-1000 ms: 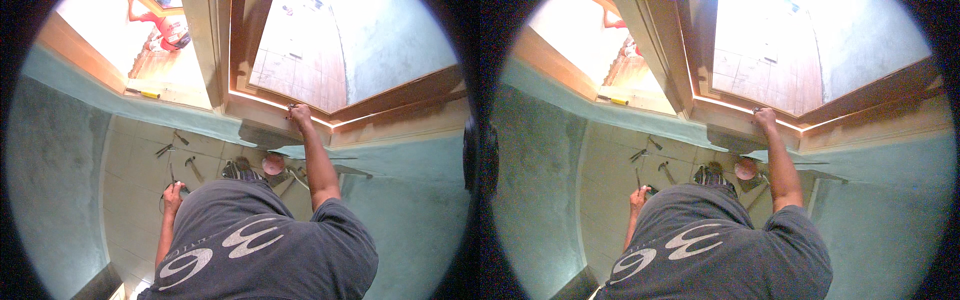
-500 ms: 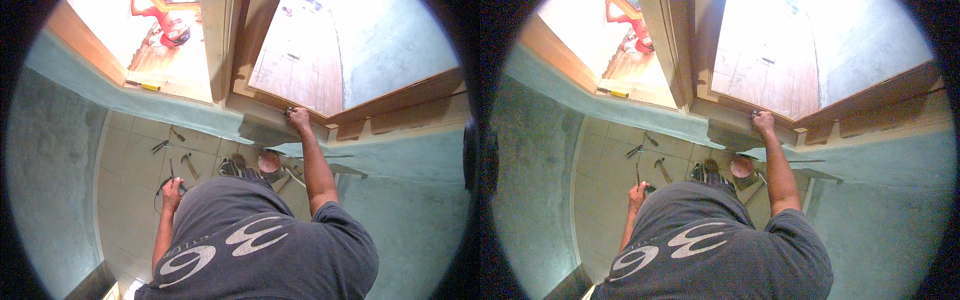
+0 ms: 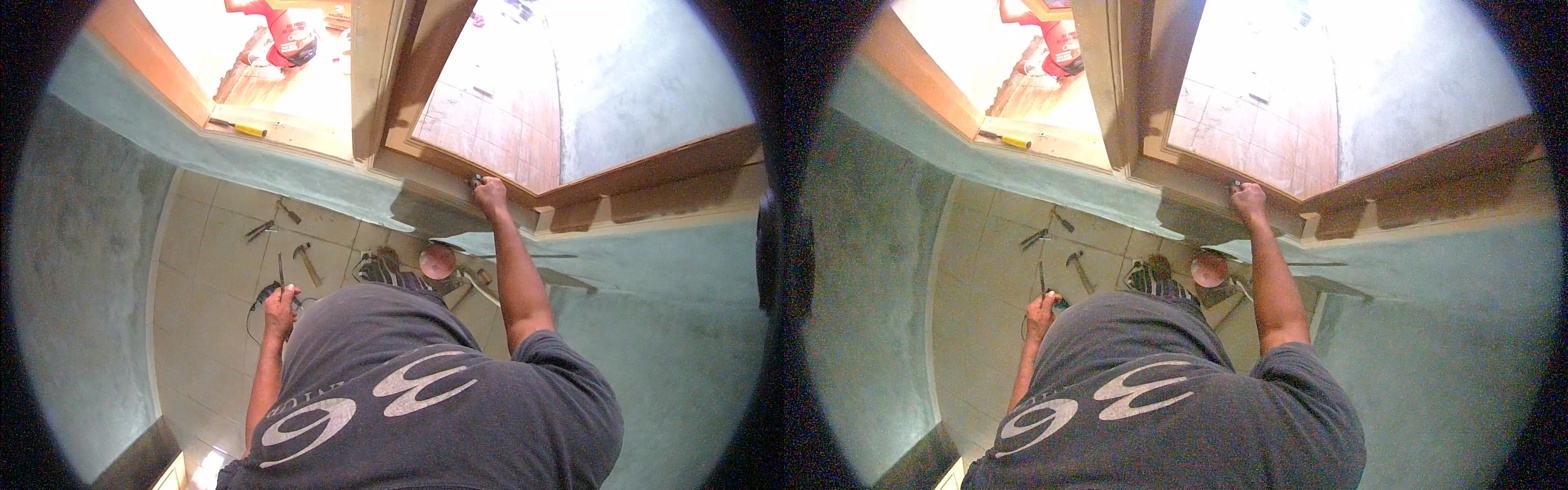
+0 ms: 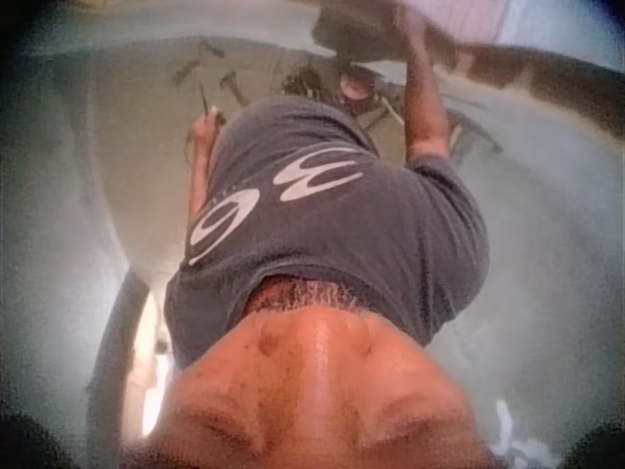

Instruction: The person installs a wooden door frame in a room with tiled floors. They use a power drill to secure the frame, then switch to a manual screwdriver to tighten screws. The person also uses a hammer to adjust the frame and a yellow tool to apply sealant or adhesive to the joints.

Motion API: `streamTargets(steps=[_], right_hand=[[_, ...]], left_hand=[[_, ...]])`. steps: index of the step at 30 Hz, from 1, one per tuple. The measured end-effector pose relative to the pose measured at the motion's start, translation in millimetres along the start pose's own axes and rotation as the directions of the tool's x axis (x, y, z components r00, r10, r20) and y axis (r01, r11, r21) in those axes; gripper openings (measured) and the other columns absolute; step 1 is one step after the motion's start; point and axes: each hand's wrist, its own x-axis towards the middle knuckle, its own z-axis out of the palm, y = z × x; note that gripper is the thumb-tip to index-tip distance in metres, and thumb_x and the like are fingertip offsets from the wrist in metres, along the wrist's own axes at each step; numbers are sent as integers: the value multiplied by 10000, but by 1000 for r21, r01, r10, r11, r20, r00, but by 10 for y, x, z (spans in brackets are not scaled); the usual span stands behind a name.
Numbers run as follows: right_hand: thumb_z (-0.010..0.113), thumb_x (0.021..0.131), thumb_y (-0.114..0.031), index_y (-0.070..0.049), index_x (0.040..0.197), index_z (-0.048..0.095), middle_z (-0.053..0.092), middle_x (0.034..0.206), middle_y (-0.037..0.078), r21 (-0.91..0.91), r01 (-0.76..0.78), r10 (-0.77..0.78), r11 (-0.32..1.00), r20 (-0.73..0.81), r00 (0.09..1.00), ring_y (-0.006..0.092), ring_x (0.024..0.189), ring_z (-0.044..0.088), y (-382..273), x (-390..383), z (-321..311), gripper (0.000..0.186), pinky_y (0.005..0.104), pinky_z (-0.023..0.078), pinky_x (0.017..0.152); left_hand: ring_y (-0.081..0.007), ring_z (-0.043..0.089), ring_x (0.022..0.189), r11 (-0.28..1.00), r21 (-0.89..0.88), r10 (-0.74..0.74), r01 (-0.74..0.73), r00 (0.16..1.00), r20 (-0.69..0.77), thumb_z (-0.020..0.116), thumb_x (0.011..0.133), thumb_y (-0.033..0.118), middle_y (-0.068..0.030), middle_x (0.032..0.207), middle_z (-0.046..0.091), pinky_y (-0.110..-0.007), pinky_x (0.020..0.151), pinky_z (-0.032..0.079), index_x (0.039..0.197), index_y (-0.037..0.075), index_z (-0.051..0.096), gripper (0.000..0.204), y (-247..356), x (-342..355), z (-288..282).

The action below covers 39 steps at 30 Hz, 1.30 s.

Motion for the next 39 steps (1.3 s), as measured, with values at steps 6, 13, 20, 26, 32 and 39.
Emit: streamTargets(steps=[6,13,20,26,32,39], right_hand=[[680,882,-292,-31,877,751,710,931,241,7,-44,45,999,-37,998,411,932,694,-14,-43,30,270,482,532,829],[595,898,-299,-25,901,745,716,947,237,-75,4,-8,997,-55,998,430,927,691,-34,-63,71,313,498,536,870],[590,908,-293,-31,900,751,713,955,246,-21,-35,34,999,-62,998,432,925,691,-68,-86,147,308,502,538,867],[542,931,-292,-33,925,737,713,982,249,59,-159,161,986,-33,986,433,940,689,-175,-179,189,324,520,539,868],[496,940,-277,-21,832,700,712,923,221,-130,87,-100,988,-99,990,429,902,681,-90,-169,256,345,528,529,852],[510,912,-258,-14,786,680,688,850,221,-74,158,-166,985,-118,979,417,861,678,-24,-220,264,323,519,544,802]], left_hand=[[-98,514,506,998,-36,-54,54,999,8,578,1015,427,-22,689,586,-285,463,455,1009,41,729,416,-25,-19,27],[-107,527,522,994,-34,-106,106,994,25,562,1019,420,-40,721,611,-290,474,461,1012,35,728,420,-142,-10,71],[-111,529,511,991,-53,-123,124,992,27,573,1009,427,-22,657,568,-292,461,444,1001,44,729,413,-212,69,140],[-108,528,514,984,-120,-136,133,990,-19,583,1006,435,-14,664,571,-279,457,439,1002,48,732,415,-245,90,76],[-111,534,511,979,-118,-172,168,985,-24,579,1003,444,-36,672,591,-290,460,455,1008,44,734,430,-265,-4,-10],[-145,568,533,991,-21,-130,130,991,-34,565,1001,443,-69,701,629,-315,471,488,1011,36,737,442,-259,-80,-42]])
